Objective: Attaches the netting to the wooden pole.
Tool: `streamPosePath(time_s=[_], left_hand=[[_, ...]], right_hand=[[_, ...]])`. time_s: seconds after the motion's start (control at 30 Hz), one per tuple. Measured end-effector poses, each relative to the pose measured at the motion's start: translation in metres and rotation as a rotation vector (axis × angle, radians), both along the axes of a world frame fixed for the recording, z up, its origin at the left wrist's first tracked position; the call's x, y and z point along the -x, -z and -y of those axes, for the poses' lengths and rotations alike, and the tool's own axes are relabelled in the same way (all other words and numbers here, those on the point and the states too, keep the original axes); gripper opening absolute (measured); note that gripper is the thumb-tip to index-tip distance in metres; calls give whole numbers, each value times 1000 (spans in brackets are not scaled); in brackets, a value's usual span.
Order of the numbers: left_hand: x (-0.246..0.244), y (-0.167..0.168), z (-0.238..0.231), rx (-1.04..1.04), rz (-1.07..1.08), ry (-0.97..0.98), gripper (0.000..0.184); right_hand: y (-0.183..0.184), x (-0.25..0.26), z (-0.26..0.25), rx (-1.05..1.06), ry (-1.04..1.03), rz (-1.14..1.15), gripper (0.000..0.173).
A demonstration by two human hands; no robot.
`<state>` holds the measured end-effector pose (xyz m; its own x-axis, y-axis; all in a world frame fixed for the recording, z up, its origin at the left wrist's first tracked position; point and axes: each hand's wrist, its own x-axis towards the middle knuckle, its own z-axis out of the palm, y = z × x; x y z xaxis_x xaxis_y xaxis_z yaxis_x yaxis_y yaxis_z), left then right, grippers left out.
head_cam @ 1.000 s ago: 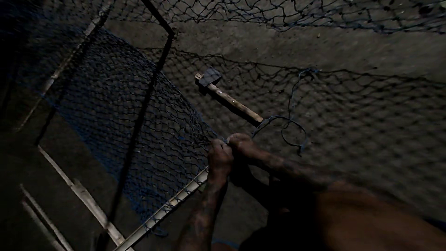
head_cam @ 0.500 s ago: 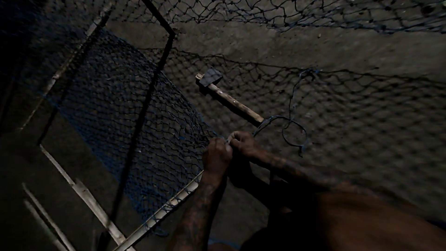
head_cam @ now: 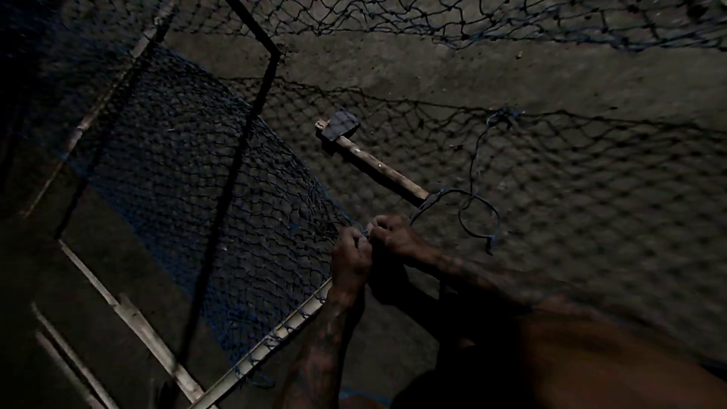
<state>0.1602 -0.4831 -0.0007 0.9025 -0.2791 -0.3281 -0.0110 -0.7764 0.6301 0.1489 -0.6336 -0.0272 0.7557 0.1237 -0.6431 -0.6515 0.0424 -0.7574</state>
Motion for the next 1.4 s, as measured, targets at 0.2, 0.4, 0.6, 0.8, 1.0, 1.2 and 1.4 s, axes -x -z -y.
streamPosePath(time_s=[0.2, 0.4, 0.6, 0.8, 1.0, 1.2, 1.4], left_hand=[[10, 20, -4, 373, -111, -235, 17], [2, 11, -9, 106, 273, 3, 19], [-6, -20, 1, -209, 127, 143, 24], [-2, -5, -8, 286, -137, -178, 16], [3, 4, -4, 383, -44, -337, 11], [-9, -12, -8, 128, -142, -264, 18], [-7, -2, -6, 309, -304, -442, 15]], right_hand=[[0, 2, -3, -165, 119, -65, 19], [-3, -2, -1, -29, 35, -26, 18], [0, -3, 0, 103, -93, 58, 22], [-2, -6, -1, 18, -21, 22, 20], [-3, -8, 2, 15, -72, 43, 18], [10, -16, 34, 253, -183, 323, 17], [12, -6, 36, 415, -475, 380, 33]])
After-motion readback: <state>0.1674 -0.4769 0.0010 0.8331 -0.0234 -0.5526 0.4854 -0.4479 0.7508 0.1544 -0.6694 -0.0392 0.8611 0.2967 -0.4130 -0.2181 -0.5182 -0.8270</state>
